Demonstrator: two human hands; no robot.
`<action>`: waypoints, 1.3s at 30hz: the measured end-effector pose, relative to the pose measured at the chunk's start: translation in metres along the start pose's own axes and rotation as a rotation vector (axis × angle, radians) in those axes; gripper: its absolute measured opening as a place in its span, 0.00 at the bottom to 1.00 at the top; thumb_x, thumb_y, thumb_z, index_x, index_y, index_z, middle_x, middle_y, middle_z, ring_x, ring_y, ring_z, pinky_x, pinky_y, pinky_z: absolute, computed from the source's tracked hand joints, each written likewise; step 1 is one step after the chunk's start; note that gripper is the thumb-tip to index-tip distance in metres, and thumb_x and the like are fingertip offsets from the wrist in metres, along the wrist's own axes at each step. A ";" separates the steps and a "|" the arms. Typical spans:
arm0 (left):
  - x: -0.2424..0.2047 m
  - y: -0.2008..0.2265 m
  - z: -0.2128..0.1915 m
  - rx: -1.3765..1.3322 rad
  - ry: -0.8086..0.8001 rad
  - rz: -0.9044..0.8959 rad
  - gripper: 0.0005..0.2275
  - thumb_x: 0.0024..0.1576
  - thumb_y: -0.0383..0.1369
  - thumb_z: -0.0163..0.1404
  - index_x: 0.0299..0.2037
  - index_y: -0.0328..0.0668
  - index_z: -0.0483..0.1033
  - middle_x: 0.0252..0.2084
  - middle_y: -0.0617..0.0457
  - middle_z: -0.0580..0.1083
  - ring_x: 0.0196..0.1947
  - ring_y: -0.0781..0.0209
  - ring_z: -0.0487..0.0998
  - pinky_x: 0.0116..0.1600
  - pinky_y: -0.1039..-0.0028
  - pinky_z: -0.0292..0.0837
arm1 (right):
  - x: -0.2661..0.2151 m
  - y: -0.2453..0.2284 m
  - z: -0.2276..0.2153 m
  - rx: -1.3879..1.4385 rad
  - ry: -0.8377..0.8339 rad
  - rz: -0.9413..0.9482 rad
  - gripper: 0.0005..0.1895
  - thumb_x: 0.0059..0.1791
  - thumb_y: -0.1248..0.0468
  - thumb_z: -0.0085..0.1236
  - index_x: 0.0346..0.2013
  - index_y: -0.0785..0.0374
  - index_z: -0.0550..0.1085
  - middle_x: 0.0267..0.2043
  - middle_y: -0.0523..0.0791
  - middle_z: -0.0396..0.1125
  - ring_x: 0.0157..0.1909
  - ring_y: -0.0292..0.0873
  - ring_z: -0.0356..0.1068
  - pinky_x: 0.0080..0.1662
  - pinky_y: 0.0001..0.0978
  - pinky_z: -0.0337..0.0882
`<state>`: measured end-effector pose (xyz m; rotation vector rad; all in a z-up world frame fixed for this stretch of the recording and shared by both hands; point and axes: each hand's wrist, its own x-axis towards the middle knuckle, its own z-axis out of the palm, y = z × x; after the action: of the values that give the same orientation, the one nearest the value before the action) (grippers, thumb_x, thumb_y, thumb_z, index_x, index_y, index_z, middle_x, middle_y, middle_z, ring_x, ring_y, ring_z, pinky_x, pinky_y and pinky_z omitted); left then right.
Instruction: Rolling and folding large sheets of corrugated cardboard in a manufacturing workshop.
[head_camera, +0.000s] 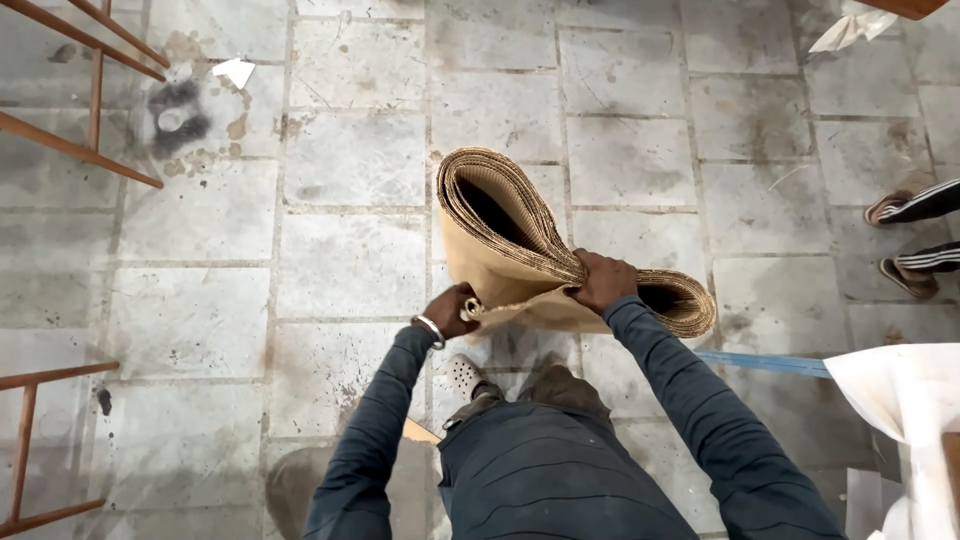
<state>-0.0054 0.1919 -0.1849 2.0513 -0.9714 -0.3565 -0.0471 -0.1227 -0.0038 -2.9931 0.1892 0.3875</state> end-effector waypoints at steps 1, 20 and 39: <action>-0.003 -0.005 -0.005 -0.001 0.001 -0.002 0.18 0.43 0.32 0.66 0.45 0.48 0.80 0.49 0.44 0.77 0.49 0.45 0.79 0.55 0.61 0.78 | 0.000 -0.002 -0.001 -0.001 -0.002 -0.002 0.37 0.36 0.41 0.70 0.57 0.46 0.72 0.47 0.43 0.75 0.46 0.54 0.76 0.50 0.53 0.74; -0.028 -0.084 0.015 0.116 -0.055 -0.539 0.19 0.49 0.42 0.62 0.43 0.37 0.76 0.38 0.37 0.79 0.41 0.37 0.80 0.47 0.54 0.77 | -0.003 -0.002 -0.007 -0.021 -0.015 0.003 0.35 0.38 0.42 0.69 0.57 0.44 0.73 0.43 0.43 0.77 0.44 0.53 0.77 0.46 0.52 0.75; 0.089 -0.113 0.033 -0.137 0.743 -0.920 0.11 0.46 0.33 0.61 0.39 0.40 0.85 0.34 0.35 0.79 0.37 0.36 0.81 0.47 0.55 0.77 | -0.034 -0.012 0.001 0.087 0.045 -0.077 0.30 0.40 0.46 0.68 0.55 0.46 0.75 0.44 0.43 0.76 0.43 0.52 0.77 0.45 0.47 0.76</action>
<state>0.0935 0.1489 -0.2855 2.1229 0.4569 -0.0856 -0.0784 -0.1068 0.0058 -2.9146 0.0923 0.2968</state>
